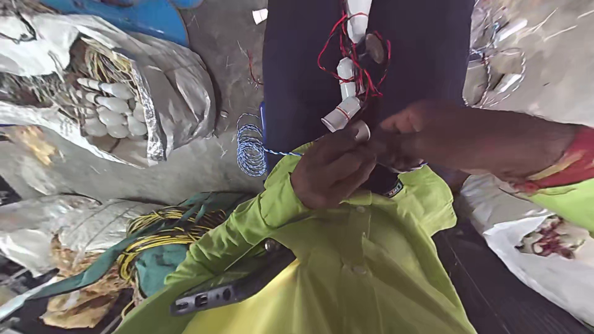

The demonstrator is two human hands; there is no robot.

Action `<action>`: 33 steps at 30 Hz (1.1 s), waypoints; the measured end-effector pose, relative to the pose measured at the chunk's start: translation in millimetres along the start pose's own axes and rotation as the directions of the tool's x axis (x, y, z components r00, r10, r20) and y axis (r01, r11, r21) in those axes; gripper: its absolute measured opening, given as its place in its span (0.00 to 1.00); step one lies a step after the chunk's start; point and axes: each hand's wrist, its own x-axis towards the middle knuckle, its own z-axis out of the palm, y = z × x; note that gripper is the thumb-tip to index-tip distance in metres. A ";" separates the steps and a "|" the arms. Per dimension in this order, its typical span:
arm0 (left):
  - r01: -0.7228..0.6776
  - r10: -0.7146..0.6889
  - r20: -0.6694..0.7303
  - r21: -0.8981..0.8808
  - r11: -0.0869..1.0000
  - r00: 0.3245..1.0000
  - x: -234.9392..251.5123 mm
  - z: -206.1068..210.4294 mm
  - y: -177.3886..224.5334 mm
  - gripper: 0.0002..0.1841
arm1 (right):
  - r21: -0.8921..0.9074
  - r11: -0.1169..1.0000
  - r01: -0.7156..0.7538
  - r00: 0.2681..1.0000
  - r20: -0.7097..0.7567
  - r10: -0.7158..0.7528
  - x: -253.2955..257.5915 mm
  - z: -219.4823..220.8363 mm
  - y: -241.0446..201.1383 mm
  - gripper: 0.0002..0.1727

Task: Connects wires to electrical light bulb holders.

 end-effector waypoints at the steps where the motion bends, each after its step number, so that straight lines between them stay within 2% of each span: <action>1: -0.002 0.002 0.004 0.003 1.000 1.000 -2.8 2.2 0.5 0.07 | -0.009 1.000 -0.016 1.000 0.001 0.016 1.3 0.3 1.9 0.15; 3: -0.011 0.011 0.004 0.001 1.000 1.000 -6.3 5.4 1.8 0.07 | -0.066 0.998 -0.009 1.000 0.010 0.010 3.3 2.6 6.6 0.16; 6: -0.034 0.034 0.000 -0.016 0.999 0.999 -5.1 3.4 4.1 0.07 | -0.281 0.957 0.077 0.997 0.015 -0.075 3.7 13.0 9.5 0.13; 8: -0.018 0.017 -0.026 -0.044 0.999 1.000 -3.5 0.7 6.7 0.07 | -0.302 0.950 0.079 0.997 0.008 -0.080 1.4 17.6 11.4 0.09; 10: 0.030 -0.034 -0.068 -0.047 0.998 0.997 3.4 -1.9 1.9 0.05 | -0.287 0.954 0.085 0.985 -0.117 -0.123 -4.2 11.5 10.9 0.06; 12: 0.106 -0.112 -0.098 -0.062 0.992 0.989 3.8 -5.4 0.2 0.07 | -0.309 0.924 0.224 0.897 -0.306 -0.320 -14.5 13.8 20.7 0.05; 15: 0.151 -0.159 -0.120 -0.066 0.986 0.980 4.3 -9.4 -6.0 0.08 | -0.420 0.767 0.485 0.650 -0.413 -0.638 -16.4 23.8 37.6 0.14; 17: 0.185 -0.192 -0.131 -0.064 0.981 0.973 5.1 -8.9 -4.2 0.07 | -0.458 0.683 0.569 0.529 -0.432 -0.730 -15.3 35.4 46.3 0.17; 19: 0.204 -0.211 -0.149 -0.061 0.977 0.966 6.6 -6.1 -3.9 0.06 | -0.518 0.656 0.550 0.450 -0.477 -0.755 -13.2 43.7 50.9 0.12; 23: 0.249 -0.247 -0.169 -0.009 0.968 0.954 7.8 -3.6 -0.6 0.06 | -0.603 0.633 0.486 0.362 -0.520 -0.774 -13.9 53.6 53.2 0.08; 26: 0.261 -0.256 -0.147 0.015 0.965 0.955 10.4 -5.2 0.3 0.09 | -0.646 0.597 0.476 0.310 -0.512 -0.801 -15.9 55.6 52.8 0.07; 29: 0.282 -0.280 -0.118 -0.001 0.960 0.953 11.9 -6.1 0.5 0.07 | -0.692 0.558 0.458 0.281 -0.483 -0.830 -17.2 56.7 52.6 0.07; 33: 0.432 -0.433 0.013 -0.101 0.896 0.901 19.3 -12.8 3.5 0.06 | -0.736 0.493 0.463 0.243 -0.430 -0.870 -13.3 54.8 55.5 0.07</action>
